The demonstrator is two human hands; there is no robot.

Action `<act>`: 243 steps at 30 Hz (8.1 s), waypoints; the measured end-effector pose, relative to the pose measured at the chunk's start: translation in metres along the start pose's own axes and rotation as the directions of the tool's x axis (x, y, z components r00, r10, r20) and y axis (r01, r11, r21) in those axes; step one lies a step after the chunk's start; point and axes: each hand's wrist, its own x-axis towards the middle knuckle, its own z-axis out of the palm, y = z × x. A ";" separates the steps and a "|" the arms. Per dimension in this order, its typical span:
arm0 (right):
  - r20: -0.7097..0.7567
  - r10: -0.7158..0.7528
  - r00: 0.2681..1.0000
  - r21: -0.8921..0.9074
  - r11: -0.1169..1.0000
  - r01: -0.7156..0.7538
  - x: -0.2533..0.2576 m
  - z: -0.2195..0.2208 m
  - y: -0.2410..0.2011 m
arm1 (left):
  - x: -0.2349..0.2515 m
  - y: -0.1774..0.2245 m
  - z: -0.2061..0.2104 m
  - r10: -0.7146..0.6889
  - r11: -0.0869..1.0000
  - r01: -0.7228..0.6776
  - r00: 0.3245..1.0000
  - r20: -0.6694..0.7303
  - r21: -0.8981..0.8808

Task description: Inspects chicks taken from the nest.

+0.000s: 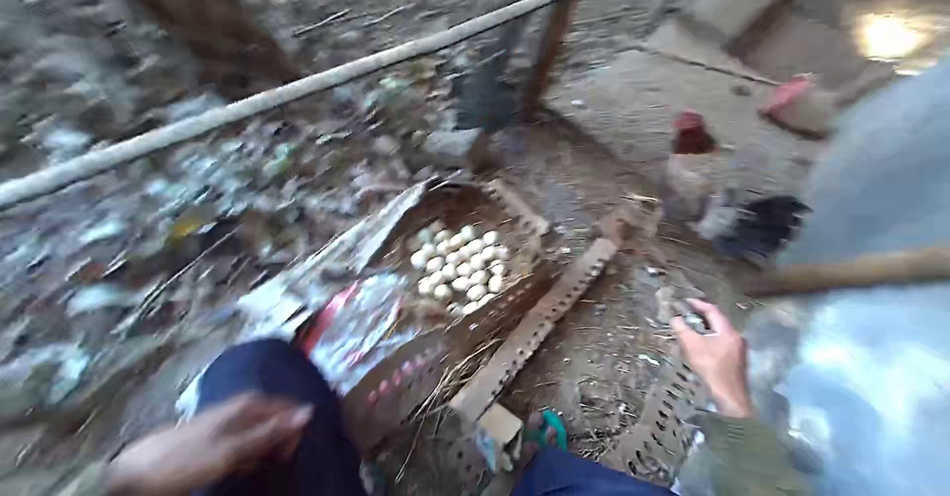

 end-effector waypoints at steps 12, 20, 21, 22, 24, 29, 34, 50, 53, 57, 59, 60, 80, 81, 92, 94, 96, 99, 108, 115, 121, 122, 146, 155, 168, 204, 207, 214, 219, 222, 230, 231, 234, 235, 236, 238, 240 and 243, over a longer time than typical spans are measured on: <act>0.525 -0.403 0.750 -0.075 0.856 0.512 0.025 0.121 -0.201 | 0.107 0.079 0.103 -0.121 0.716 -0.277 0.855 0.505 0.641; 0.570 -0.256 0.781 -0.044 0.939 0.341 0.056 0.258 -0.214 | 0.086 0.067 0.089 -0.210 0.712 -0.162 0.880 0.427 0.683; 0.571 -0.241 0.785 -0.052 0.944 0.327 0.059 0.269 -0.211 | 0.085 0.065 0.086 -0.213 0.720 -0.150 0.882 0.421 0.678; 0.572 -0.223 0.790 -0.064 0.947 0.314 0.061 0.277 -0.210 | 0.084 0.063 0.082 -0.223 0.728 -0.130 0.884 0.411 0.673; 0.563 -0.203 0.801 -0.079 0.952 0.296 0.066 0.295 -0.208 | 0.082 0.053 0.076 -0.264 0.740 -0.071 0.884 0.386 0.669; 0.513 -0.173 0.841 0.004 0.980 0.199 0.086 0.324 -0.202 | 0.080 0.028 0.066 -0.321 0.761 0.021 0.880 0.349 0.648; 0.472 -0.159 0.867 0.012 0.985 0.174 0.119 0.354 -0.191 | 0.077 0.013 0.067 -0.385 0.774 0.112 0.865 0.322 0.624; 0.603 -0.450 0.659 0.288 0.893 0.347 0.046 0.404 -0.261 | 0.084 0.021 0.078 -0.428 0.797 0.185 0.845 0.321 0.575; 0.669 -0.457 0.586 0.426 0.882 0.201 0.033 0.414 -0.269 | 0.086 0.017 0.074 -0.412 0.801 0.165 0.849 0.330 0.576; 0.745 -0.516 0.422 0.546 0.836 0.056 0.031 0.412 -0.252 | 0.087 0.017 0.067 -0.415 0.798 0.169 0.850 0.324 0.578; 0.799 -0.481 0.360 0.516 0.856 -0.002 0.026 0.379 -0.275 | 0.089 0.019 0.063 -0.395 0.806 0.157 0.861 0.321 0.570; 0.813 -0.472 0.341 0.511 0.859 -0.029 0.025 0.360 -0.289 | 0.090 0.021 0.061 -0.380 0.812 0.143 0.865 0.326 0.566; 0.404 -0.693 0.596 0.894 0.437 -0.098 0.051 0.081 -0.309 | 0.188 0.052 0.055 -0.171 0.746 -0.198 0.866 0.469 0.636; 0.390 -0.691 0.609 0.901 0.423 -0.097 0.050 0.072 -0.308 | 0.191 0.052 0.056 -0.172 0.739 -0.208 0.862 0.478 0.641; 0.281 -0.633 0.721 0.922 0.386 -0.020 0.024 0.035 -0.307 | 0.218 0.075 0.043 0.376 0.860 -0.366 0.926 -0.043 -0.357; 0.271 -0.603 0.750 0.920 0.392 -0.017 0.012 0.041 -0.310 | 0.214 0.089 0.038 0.396 0.589 -0.394 0.902 -0.173 -0.706; 0.259 -0.577 0.775 0.919 0.395 -0.013 -0.001 0.053 -0.314 | 0.210 0.099 0.032 0.411 0.293 -0.387 0.877 -0.250 -0.874; 0.262 -0.533 0.804 0.923 0.383 -0.047 -0.023 0.084 -0.316 | 0.207 0.108 0.030 0.426 0.013 -0.323 0.858 -0.287 -0.946; 0.223 -0.439 0.871 0.892 0.452 -0.001 -0.072 0.159 -0.309 | 0.208 0.107 0.038 0.320 -0.316 -0.192 0.900 -0.295 -0.929; 0.158 -0.461 0.873 0.831 0.540 0.134 -0.077 0.171 -0.305 | 0.209 0.101 0.035 0.285 -0.372 -0.238 0.890 -0.354 -0.897; 0.154 -0.452 0.878 0.813 0.563 0.147 -0.076 0.174 -0.300 | 0.209 0.099 0.031 0.276 -0.319 -0.286 0.884 -0.377 -0.904; 0.154 -0.453 0.878 0.803 0.575 0.156 -0.076 0.174 -0.299 | 0.208 0.099 0.030 0.269 -0.308 -0.286 0.889 -0.371 -0.908; 0.111 -0.851 0.513 0.140 0.524 0.840 -0.095 0.158 -0.288 | 0.214 0.096 0.031 0.287 -0.293 -0.309 0.875 -0.391 -0.905; 0.129 -0.796 0.591 0.184 0.605 0.775 -0.106 0.189 -0.275 | 0.217 0.093 0.039 0.259 -0.180 -0.389 0.867 -0.425 -0.904; 0.002 -0.653 0.757 0.068 0.755 0.652 -0.097 0.179 -0.252 | 0.205 0.107 0.043 0.155 -0.256 -0.323 0.916 -0.369 -0.911; 0.005 -0.634 0.774 0.075 0.772 0.632 -0.103 0.171 -0.259 | 0.213 0.100 0.039 0.172 -0.259 -0.363 0.895 -0.412 -0.895; 0.020 -0.692 0.722 0.096 0.720 0.687 -0.110 0.178 -0.276 | 0.213 0.100 0.041 0.176 -0.268 -0.377 0.886 -0.430 -0.887; 0.055 -0.692 0.720 0.082 0.722 0.687 -0.118 0.194 -0.276 | 0.213 0.096 0.040 0.192 -0.261 -0.427 0.856 -0.480 -0.866; 0.057 -0.667 0.743 0.077 0.745 0.663 -0.115 0.189 -0.263 | 0.214 0.096 0.035 0.144 -0.294 -0.394 0.882 -0.448 -0.871; 0.067 -0.634 0.770 0.060 0.773 0.632 -0.111 0.185 -0.260 | 0.216 0.096 0.034 0.135 -0.308 -0.406 0.877 -0.462 -0.860; -0.003 -0.680 0.733 0.105 0.729 0.676 -0.108 0.183 -0.281 | 0.213 0.097 0.034 0.163 -0.345 -0.372 0.880 -0.446 -0.862; 0.001 -0.691 0.723 0.109 0.719 0.686 -0.107 0.185 -0.282 | 0.212 0.097 0.033 0.156 -0.354 -0.365 0.884 -0.440 -0.861; 0.038 -0.701 0.713 0.106 0.712 0.694 -0.106 0.189 -0.281 | 0.209 0.098 0.032 0.154 -0.375 -0.364 0.882 -0.444 -0.853; 0.051 -0.697 0.715 0.112 0.716 0.689 -0.106 0.190 -0.279 | 0.208 0.098 0.032 0.161 -0.362 -0.364 0.883 -0.442 -0.858; 0.056 -0.691 0.721 0.118 0.721 0.682 -0.106 0.191 -0.277 | 0.209 0.097 0.032 0.168 -0.352 -0.365 0.881 -0.442 -0.862; 0.056 -0.670 0.740 0.116 0.741 0.662 -0.106 0.191 -0.270 | 0.211 0.095 0.032 0.180 -0.346 -0.371 0.875 -0.449 -0.862; 0.058 -0.642 0.765 0.111 0.765 0.634 -0.107 0.189 -0.264 | 0.212 0.096 0.031 0.178 -0.363 -0.370 0.873 -0.454 -0.855; 0.042 -0.608 0.793 0.132 0.790 0.599 -0.103 0.181 -0.260 | 0.209 0.098 0.031 0.165 -0.390 -0.359 0.879 -0.448 -0.848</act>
